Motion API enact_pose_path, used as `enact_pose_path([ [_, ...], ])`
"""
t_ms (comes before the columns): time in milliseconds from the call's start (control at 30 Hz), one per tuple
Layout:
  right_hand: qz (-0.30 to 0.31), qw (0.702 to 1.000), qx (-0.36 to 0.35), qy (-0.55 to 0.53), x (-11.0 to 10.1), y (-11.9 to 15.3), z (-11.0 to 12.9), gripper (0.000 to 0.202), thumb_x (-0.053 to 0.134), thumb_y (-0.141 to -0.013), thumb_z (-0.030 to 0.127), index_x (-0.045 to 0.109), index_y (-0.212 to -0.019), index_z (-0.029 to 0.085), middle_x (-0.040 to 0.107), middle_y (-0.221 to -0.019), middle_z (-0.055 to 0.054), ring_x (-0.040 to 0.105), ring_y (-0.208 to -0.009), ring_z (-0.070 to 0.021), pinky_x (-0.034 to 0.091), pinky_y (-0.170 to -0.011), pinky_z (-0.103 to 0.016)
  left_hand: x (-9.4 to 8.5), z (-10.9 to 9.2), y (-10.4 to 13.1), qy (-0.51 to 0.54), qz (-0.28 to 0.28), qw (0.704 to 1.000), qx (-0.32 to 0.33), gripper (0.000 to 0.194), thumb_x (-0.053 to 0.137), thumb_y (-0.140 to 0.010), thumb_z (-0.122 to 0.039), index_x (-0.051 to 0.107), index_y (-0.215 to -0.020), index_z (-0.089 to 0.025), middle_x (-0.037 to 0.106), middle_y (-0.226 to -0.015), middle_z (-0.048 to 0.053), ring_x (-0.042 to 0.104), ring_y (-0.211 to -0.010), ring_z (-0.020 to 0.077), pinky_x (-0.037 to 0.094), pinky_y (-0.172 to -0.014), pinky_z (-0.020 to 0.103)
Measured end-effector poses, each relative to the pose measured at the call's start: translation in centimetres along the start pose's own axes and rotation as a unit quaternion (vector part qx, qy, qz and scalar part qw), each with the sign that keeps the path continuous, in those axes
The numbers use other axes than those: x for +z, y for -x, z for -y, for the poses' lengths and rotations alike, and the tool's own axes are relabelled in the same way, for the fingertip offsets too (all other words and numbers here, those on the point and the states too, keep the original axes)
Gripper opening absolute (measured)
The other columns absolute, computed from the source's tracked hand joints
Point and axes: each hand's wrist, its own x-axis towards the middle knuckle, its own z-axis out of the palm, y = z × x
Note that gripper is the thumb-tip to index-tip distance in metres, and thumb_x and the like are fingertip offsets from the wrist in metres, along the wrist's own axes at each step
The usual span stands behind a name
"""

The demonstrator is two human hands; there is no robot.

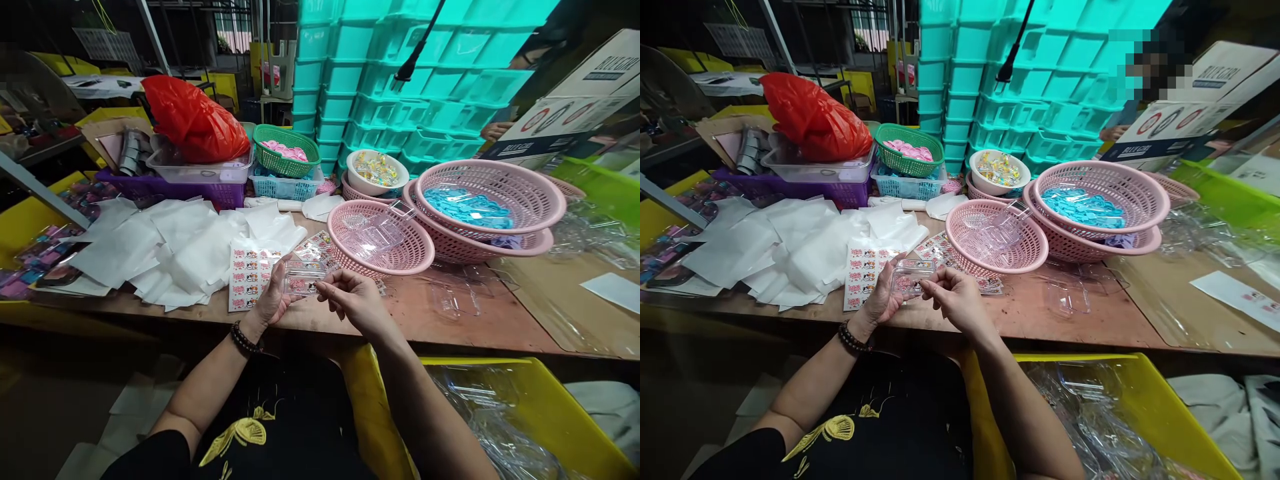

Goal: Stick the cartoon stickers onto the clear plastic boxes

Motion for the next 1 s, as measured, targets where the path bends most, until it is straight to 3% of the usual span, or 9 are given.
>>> enact_pose_path([
  [433, 0.0, 1.0, -0.002, 0.017, 0.1, -0.6, -0.5, 0.048, 0.084, -0.062, 0.059, 0.06, -0.068, 0.018, 0.065, -0.059, -0.001, 0.048, -0.043, -0.0085, 0.036, -0.032, -0.019, -1.0, 0.4, -0.4, 0.002, 0.013, 1.0, 0.004, 0.07, 0.07, -0.076, -0.066, 0.049, -0.133, -0.031, 0.05, -0.15, 0.01, 0.052, -0.134, 0.0363, 0.042, -0.106, 0.059],
  [600, -0.012, 0.993, -0.02, 0.112, 0.1, -0.2, -0.7, 0.047, 0.072, -0.073, 0.065, 0.057, -0.07, 0.021, 0.064, -0.06, -0.002, 0.049, -0.043, -0.0114, 0.038, -0.034, -0.023, -0.9, 0.2, -0.1, -0.036, 0.021, 0.999, -0.002, 0.083, 0.083, -0.071, -0.038, 0.038, -0.141, -0.034, 0.055, -0.139, 0.009, 0.056, -0.129, 0.0313, 0.041, -0.109, 0.054],
  [667, -0.065, 0.968, -0.067, 0.232, -0.1, 0.2, -1.0, 0.044, 0.067, -0.079, 0.064, 0.059, -0.074, 0.021, 0.064, -0.061, -0.003, 0.054, -0.047, -0.0148, 0.044, -0.042, -0.027, -0.8, 0.2, 0.1, -0.055, 0.01, 0.998, 0.019, 0.087, 0.085, -0.067, -0.029, 0.038, -0.14, -0.032, 0.057, -0.135, 0.008, 0.056, -0.128, 0.0287, 0.042, -0.11, 0.048],
  [733, -0.152, 0.92, -0.108, 0.344, -0.6, 0.6, -1.2, 0.047, 0.071, -0.077, 0.064, 0.064, -0.09, 0.02, 0.066, -0.066, -0.006, 0.062, -0.057, -0.0213, 0.051, -0.054, -0.033, -0.6, 0.3, 0.2, -0.055, 0.006, 0.998, 0.039, 0.088, 0.086, -0.066, -0.03, 0.037, -0.14, -0.03, 0.056, -0.135, 0.009, 0.056, -0.127, 0.0287, 0.044, -0.108, 0.046],
  [800, -0.198, 0.9, -0.118, 0.369, -0.9, 0.8, -1.6, 0.071, 0.078, -0.069, 0.064, 0.059, -0.118, 0.017, 0.071, -0.086, -0.013, 0.068, -0.074, -0.0286, 0.055, -0.065, -0.041, -0.2, 0.5, 0.2, -0.05, 0.02, 0.997, 0.048, 0.091, 0.085, -0.067, -0.034, 0.034, -0.143, -0.03, 0.054, -0.138, 0.01, 0.056, -0.127, 0.0301, 0.045, -0.108, 0.047],
  [833, -0.183, 0.914, -0.116, 0.342, -1.0, 0.9, -1.9, 0.084, 0.081, -0.065, 0.063, 0.052, -0.129, 0.016, 0.071, -0.1, -0.016, 0.07, -0.084, -0.0308, 0.057, -0.07, -0.043, 0.1, 0.5, 0.3, -0.052, 0.037, 0.997, 0.049, 0.094, 0.085, -0.067, -0.037, 0.033, -0.145, -0.03, 0.054, -0.138, 0.011, 0.056, -0.127, 0.0311, 0.044, -0.109, 0.049],
  [900, -0.081, 0.963, -0.097, 0.237, -1.3, 1.2, -2.5, 0.096, 0.082, -0.065, 0.06, 0.041, -0.141, 0.018, 0.064, -0.124, -0.02, 0.069, -0.101, -0.0306, 0.059, -0.079, -0.043, 0.6, 0.5, 0.6, -0.072, 0.084, 0.993, 0.048, 0.101, 0.085, -0.067, -0.041, 0.028, -0.15, -0.029, 0.054, -0.14, 0.013, 0.055, -0.129, 0.0335, 0.041, -0.111, 0.051],
  [967, 0.031, 0.991, -0.052, 0.116, -2.0, 2.0, -3.0, 0.098, 0.083, -0.067, 0.054, 0.034, -0.146, 0.022, 0.06, -0.133, -0.017, 0.068, -0.109, -0.0276, 0.059, -0.088, -0.041, 0.7, 0.3, 1.8, -0.128, 0.132, 0.983, 0.022, 0.111, 0.086, -0.066, -0.044, 0.022, -0.155, -0.03, 0.046, -0.15, 0.015, 0.051, -0.134, 0.037, 0.039, -0.113, 0.053],
  [1000, 0.057, 0.995, -0.023, 0.072, -2.7, 2.7, -3.3, 0.099, 0.085, -0.067, 0.05, 0.033, -0.147, 0.023, 0.061, -0.134, -0.016, 0.068, -0.111, -0.0268, 0.058, -0.091, -0.041, 0.4, 0.2, 2.8, -0.171, 0.147, 0.974, -0.001, 0.114, 0.086, -0.066, -0.045, 0.018, -0.157, -0.032, 0.039, -0.156, 0.016, 0.048, -0.137, 0.0384, 0.038, -0.114, 0.053],
])
